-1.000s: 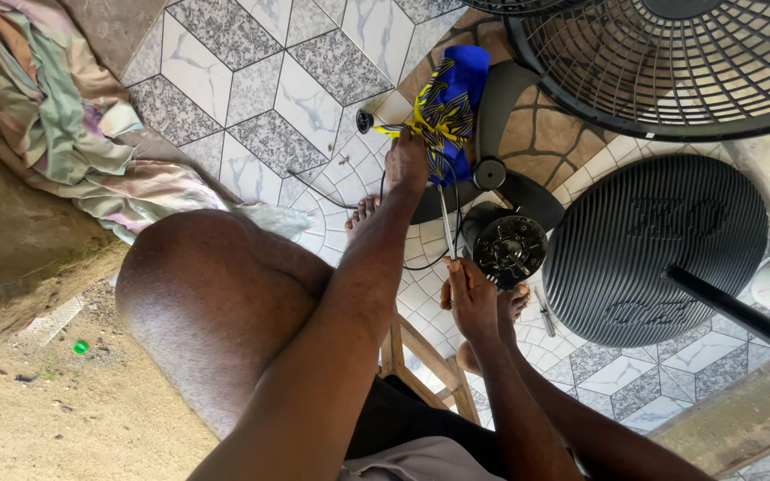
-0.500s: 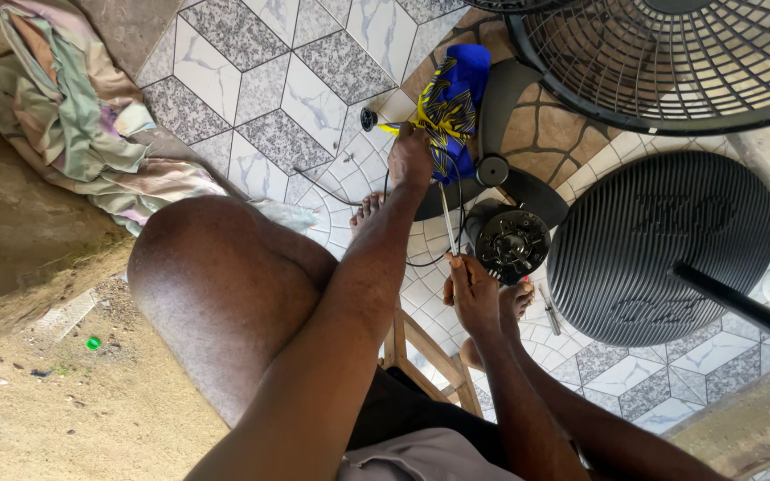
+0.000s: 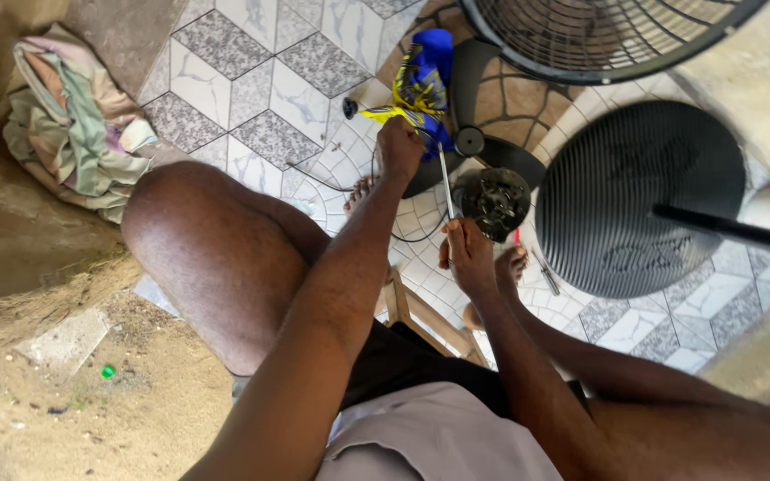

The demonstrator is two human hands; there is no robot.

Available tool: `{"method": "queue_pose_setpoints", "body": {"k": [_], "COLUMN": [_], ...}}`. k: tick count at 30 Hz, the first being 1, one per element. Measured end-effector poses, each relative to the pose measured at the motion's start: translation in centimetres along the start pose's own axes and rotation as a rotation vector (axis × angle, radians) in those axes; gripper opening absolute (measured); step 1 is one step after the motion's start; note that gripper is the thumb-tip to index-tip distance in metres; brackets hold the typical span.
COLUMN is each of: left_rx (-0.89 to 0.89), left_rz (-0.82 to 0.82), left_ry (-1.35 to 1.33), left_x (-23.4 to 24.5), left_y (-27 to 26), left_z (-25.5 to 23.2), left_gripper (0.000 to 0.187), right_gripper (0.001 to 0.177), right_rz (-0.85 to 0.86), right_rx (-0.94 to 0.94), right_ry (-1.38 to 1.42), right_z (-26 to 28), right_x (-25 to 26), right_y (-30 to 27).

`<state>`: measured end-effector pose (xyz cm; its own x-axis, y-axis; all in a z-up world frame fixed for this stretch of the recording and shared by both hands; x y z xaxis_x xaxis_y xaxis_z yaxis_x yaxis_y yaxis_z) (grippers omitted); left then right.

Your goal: The person sits on the floor and repairs a disassembled fan motor. They use a screwdriver to adjust internal components and apply a substance from a small tube to the motor parts.

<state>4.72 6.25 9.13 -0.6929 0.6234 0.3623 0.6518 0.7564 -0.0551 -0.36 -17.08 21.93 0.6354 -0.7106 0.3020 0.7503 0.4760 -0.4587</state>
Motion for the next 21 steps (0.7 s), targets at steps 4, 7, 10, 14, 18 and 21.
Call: {"method": "queue_pose_setpoints", "body": {"k": [4, 7, 10, 14, 18, 21], "left_rx": [0.133, -0.039, 0.268, 0.364, 0.473, 0.54], "left_rz": [0.099, 0.08, 0.288, 0.345, 0.48, 0.624], "left_ry": [-0.174, -0.184, -0.42, -0.56, -0.65, -0.713], "left_x": [-1.3, -2.0, -4.5, -5.0, -5.9, -7.1], "left_y": [-1.7, -2.7, -5.0, -7.8, -12.2, -15.1], "left_z": [-1.1, -3.8, -3.7, -7.5, -9.7, -10.4], "left_gripper": [0.008, 0.009, 0.01, 0.01, 0.018, 0.023], "right_gripper": [0.04, 0.039, 0.034, 0.022, 0.028, 0.03], "right_rz": [-0.045, -0.09, -0.164, -0.204, -0.208, -0.219], "right_rx": [0.048, 0.069, 0.046, -0.07, -0.051, -0.034], "right_ry": [0.076, 0.093, -0.018, -0.018, 0.048, 0.045], "right_z": [-0.4, 0.0, 0.6, 1.1, 1.3, 0.9], "right_x": [1.1, 3.1, 5.8, 9.0, 11.0, 11.8], "right_y": [-0.4, -0.7, -1.0, -2.0, -3.2, -3.9]}}
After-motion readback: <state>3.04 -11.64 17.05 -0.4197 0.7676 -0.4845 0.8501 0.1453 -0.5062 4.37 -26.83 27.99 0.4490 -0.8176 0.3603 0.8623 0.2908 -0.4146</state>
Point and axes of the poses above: each hand's wrist, its own y-axis towards the middle knuckle, its own x-axis out of the back of the hand, z = x × y, the point moved 9 cm from there along y, towards the middle knuckle, and after that the axes turned 15 degrees about -y, right-handed, at the moved point
